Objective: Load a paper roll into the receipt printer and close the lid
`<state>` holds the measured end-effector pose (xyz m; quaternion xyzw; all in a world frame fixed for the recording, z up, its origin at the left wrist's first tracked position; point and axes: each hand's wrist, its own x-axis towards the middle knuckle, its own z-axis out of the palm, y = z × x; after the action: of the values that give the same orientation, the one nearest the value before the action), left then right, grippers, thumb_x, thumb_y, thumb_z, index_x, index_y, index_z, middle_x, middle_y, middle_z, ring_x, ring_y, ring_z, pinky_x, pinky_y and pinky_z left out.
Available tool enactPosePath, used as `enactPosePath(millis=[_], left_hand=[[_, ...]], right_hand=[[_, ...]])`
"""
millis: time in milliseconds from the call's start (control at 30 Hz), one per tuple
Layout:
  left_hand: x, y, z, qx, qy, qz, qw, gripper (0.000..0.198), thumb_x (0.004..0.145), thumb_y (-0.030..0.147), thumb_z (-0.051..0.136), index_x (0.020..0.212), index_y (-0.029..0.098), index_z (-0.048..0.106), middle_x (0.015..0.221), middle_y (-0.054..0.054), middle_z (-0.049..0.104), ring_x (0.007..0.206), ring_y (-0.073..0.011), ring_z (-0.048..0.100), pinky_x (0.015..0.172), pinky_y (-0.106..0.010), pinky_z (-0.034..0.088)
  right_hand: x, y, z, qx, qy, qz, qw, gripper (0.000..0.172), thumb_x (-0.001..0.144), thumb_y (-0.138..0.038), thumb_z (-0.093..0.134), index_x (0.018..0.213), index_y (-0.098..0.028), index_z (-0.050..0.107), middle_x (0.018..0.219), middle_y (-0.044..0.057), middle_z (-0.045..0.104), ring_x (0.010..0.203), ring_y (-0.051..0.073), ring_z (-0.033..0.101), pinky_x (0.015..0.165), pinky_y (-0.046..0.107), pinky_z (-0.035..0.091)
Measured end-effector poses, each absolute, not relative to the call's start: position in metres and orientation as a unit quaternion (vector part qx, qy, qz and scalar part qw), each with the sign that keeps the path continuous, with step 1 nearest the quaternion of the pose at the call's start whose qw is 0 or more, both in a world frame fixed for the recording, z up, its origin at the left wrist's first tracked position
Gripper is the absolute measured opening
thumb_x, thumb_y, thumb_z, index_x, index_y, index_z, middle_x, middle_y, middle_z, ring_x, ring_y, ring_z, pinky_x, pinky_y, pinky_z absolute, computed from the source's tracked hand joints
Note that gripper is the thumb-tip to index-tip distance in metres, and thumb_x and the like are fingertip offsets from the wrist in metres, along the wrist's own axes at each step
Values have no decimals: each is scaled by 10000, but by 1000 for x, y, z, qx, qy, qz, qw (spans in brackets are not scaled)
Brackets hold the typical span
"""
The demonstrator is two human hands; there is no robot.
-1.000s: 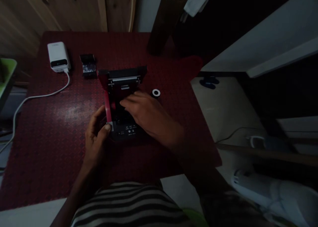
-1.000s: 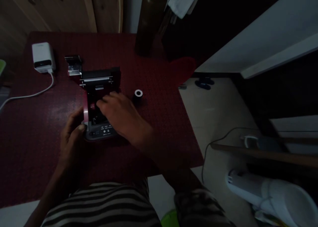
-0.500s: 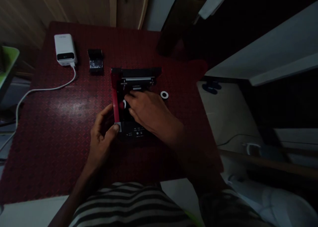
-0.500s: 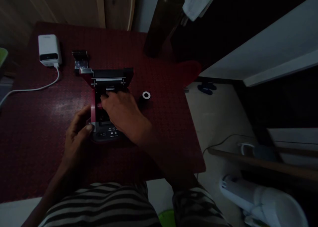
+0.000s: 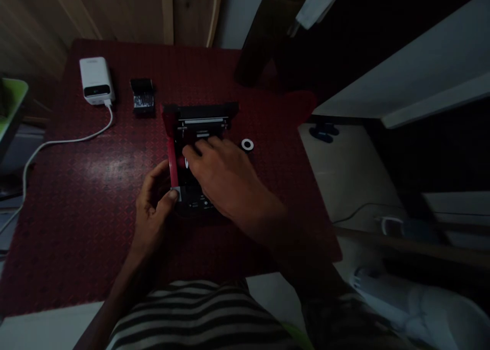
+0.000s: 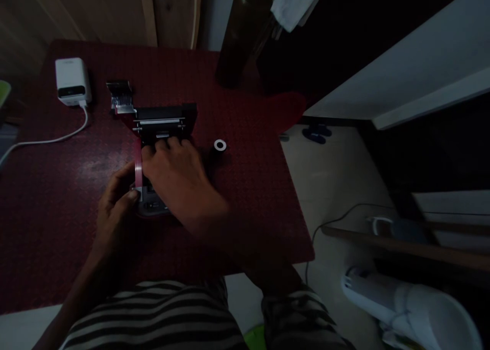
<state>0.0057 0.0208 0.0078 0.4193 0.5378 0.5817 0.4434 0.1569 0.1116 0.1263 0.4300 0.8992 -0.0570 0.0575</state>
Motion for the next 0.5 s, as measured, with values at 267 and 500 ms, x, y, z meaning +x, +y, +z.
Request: enactPosePath(millis=[267, 500], left_hand=[[6, 20, 8, 407, 547, 584, 442, 499, 1012, 432, 812, 1494, 306, 768, 1532, -78, 779, 1400, -305, 755, 1124, -407, 644], [10, 21, 11, 391, 568, 580, 434, 523, 982, 515, 835, 1457, 298, 794, 1493, -87, 793, 1380, -334, 752, 1087, -432, 658]], right_hand=[[269, 74, 119, 429, 783, -263, -366, 308, 977, -173, 850, 1233, -341, 826, 1173, -23, 877, 1057, 237, 820, 1001, 425, 654], [303, 54, 30, 560, 551, -429, -445, 306, 856, -302, 937, 1151, -312, 858, 1147, 21, 889, 1094, 255, 836, 1003, 426, 683]])
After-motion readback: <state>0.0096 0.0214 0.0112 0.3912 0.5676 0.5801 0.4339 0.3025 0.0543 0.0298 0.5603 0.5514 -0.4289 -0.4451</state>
